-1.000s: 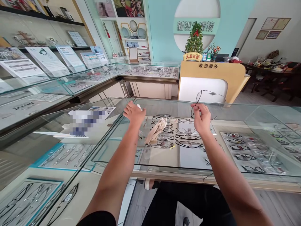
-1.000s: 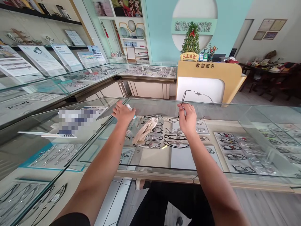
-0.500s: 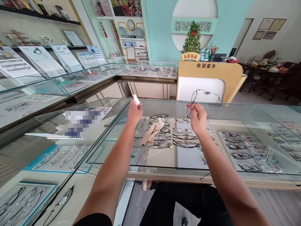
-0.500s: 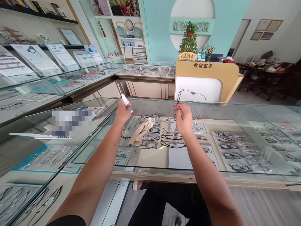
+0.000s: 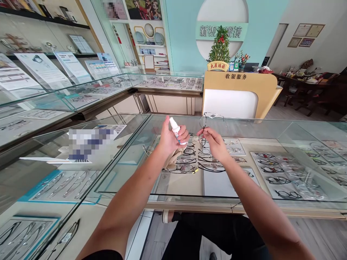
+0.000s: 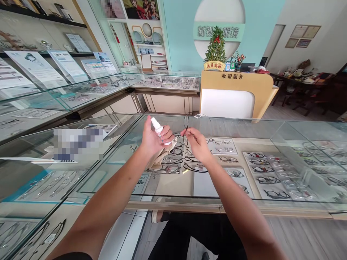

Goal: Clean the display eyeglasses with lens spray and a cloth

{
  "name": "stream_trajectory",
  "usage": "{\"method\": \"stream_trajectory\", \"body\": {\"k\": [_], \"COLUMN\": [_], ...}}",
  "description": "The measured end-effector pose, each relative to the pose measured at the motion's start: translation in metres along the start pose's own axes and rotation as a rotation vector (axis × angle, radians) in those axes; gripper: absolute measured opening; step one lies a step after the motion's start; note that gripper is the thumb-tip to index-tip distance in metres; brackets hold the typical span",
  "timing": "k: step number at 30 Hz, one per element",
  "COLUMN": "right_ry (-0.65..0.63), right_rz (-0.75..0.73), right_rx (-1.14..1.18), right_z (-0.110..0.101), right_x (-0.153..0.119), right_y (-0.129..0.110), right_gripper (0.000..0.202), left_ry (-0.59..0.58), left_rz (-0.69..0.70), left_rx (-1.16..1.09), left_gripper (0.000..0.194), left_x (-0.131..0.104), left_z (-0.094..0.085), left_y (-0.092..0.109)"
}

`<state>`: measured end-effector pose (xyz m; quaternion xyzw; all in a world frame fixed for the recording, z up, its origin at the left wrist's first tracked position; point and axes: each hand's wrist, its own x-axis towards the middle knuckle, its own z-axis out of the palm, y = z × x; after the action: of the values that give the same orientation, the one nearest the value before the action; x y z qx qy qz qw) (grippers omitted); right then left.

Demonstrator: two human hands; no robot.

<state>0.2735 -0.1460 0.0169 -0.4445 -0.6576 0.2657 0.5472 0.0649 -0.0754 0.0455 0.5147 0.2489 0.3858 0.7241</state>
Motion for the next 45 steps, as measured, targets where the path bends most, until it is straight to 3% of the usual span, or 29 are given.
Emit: {"method": "stream_trajectory", "body": {"k": [4,11,18,26,33,39,45], "right_ry": [-0.070,-0.162,-0.184,-0.174,-0.022,-0.011,0.020], "right_rz": [0.013,0.060,0.054,0.069,0.122,0.103,0.140], "right_rx": [0.041,0.153,0.230,0.320,0.467,0.488,0.530], "right_z": [0.005,0.006,0.008,0.006,0.002,0.002,0.000], "right_x": [-0.003,-0.003,-0.003,-0.001,0.004,0.005,0.006], "right_y": [0.000,-0.005,-0.004,-0.003,0.002,0.007,0.005], "right_gripper": [0.048,0.049,0.051,0.050,0.042,0.038,0.038], "left_ry": [-0.031,0.038,0.014,0.035,-0.151,-0.206,-0.008], "left_rz": [-0.020,0.015,-0.028,-0.011,-0.012,-0.040,0.189], "left_rx": [0.035,0.247,0.246,0.256,0.481,0.510,0.369], "left_gripper": [0.088,0.071,0.063,0.071,0.070,0.070,0.077], "left_x": [0.006,0.011,0.012,0.013,0.008,0.008,0.018], "left_z": [0.001,0.004,0.001,-0.002,-0.004,-0.003,-0.018], "left_y": [-0.008,-0.030,-0.035,-0.038,-0.037,-0.038,-0.027]}}
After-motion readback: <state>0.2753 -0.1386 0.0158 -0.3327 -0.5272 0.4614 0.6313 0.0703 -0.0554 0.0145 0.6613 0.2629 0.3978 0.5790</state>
